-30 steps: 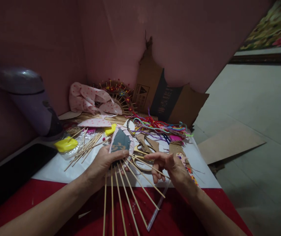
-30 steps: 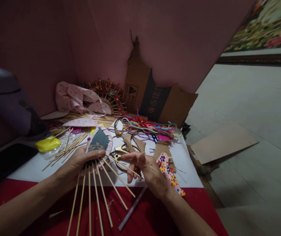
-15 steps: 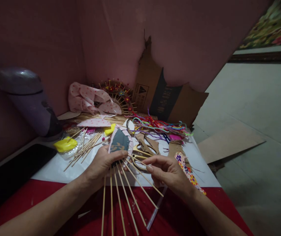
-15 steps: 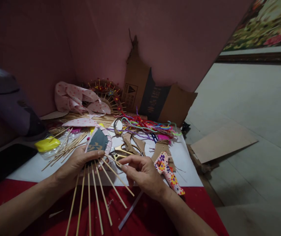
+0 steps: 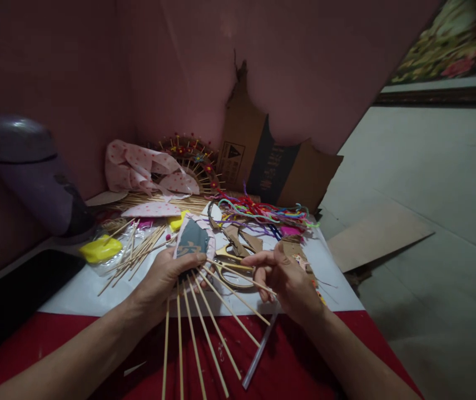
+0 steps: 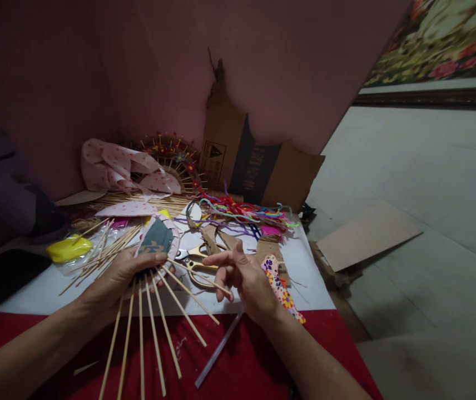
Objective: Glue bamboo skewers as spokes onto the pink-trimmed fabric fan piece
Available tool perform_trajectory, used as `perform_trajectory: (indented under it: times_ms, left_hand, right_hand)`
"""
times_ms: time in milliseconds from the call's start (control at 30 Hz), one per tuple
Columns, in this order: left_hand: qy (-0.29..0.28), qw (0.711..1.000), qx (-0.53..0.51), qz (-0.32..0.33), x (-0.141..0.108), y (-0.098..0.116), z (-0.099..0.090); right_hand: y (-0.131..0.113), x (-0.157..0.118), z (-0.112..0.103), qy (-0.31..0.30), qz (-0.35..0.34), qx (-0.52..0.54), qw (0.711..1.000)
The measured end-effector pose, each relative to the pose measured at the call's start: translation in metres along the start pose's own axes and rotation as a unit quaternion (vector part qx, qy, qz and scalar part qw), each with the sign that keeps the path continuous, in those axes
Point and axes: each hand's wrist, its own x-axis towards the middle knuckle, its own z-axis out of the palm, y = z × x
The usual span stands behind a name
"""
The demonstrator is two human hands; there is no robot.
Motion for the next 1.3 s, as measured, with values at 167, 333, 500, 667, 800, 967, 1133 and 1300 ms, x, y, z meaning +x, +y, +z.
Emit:
perform_trajectory:
  times_ms: [167,333,500,667,800,967,1133,1300]
  left_hand:
    - [0.003,1.0,0.024,-0.002,0.001,0.0,-0.002]
    - [0.012,1.0,0.02,-0.002,0.0,0.0,-0.002]
    - [0.002,1.0,0.008,-0.008,0.001,0.0,-0.002]
    - [0.012,0.997,-0.047,-0.055,0.004,0.001,-0.004]
    - [0.059,0.992,-0.072,-0.084,0.007,0.003,-0.005]
    - [0.086,0.994,-0.059,-0.024,0.01,-0.002,-0.008]
    - [0.082,0.996,-0.042,0.005,0.01,-0.004,-0.008]
    - [0.085,0.996,-0.015,0.011,0.006,-0.002,-0.003]
  right_hand:
    - [0.002,0.001,0.002,-0.003,-0.009,-0.015,1.0]
    - [0.004,0.0,0.004,-0.005,-0.015,-0.033,0.999]
    - [0.005,0.0,0.004,-0.007,-0.02,-0.038,0.999]
    - [0.007,0.0,0.002,0.005,-0.022,-0.038,0.999]
    - [0.009,-0.001,0.002,0.023,-0.039,-0.059,0.997]
    - [0.011,-0.002,0.004,0.075,-0.094,-0.121,0.985]
    - [0.011,-0.002,0.004,0.104,-0.106,-0.165,0.975]
    - [0.01,-0.003,0.005,0.102,-0.086,-0.166,0.977]
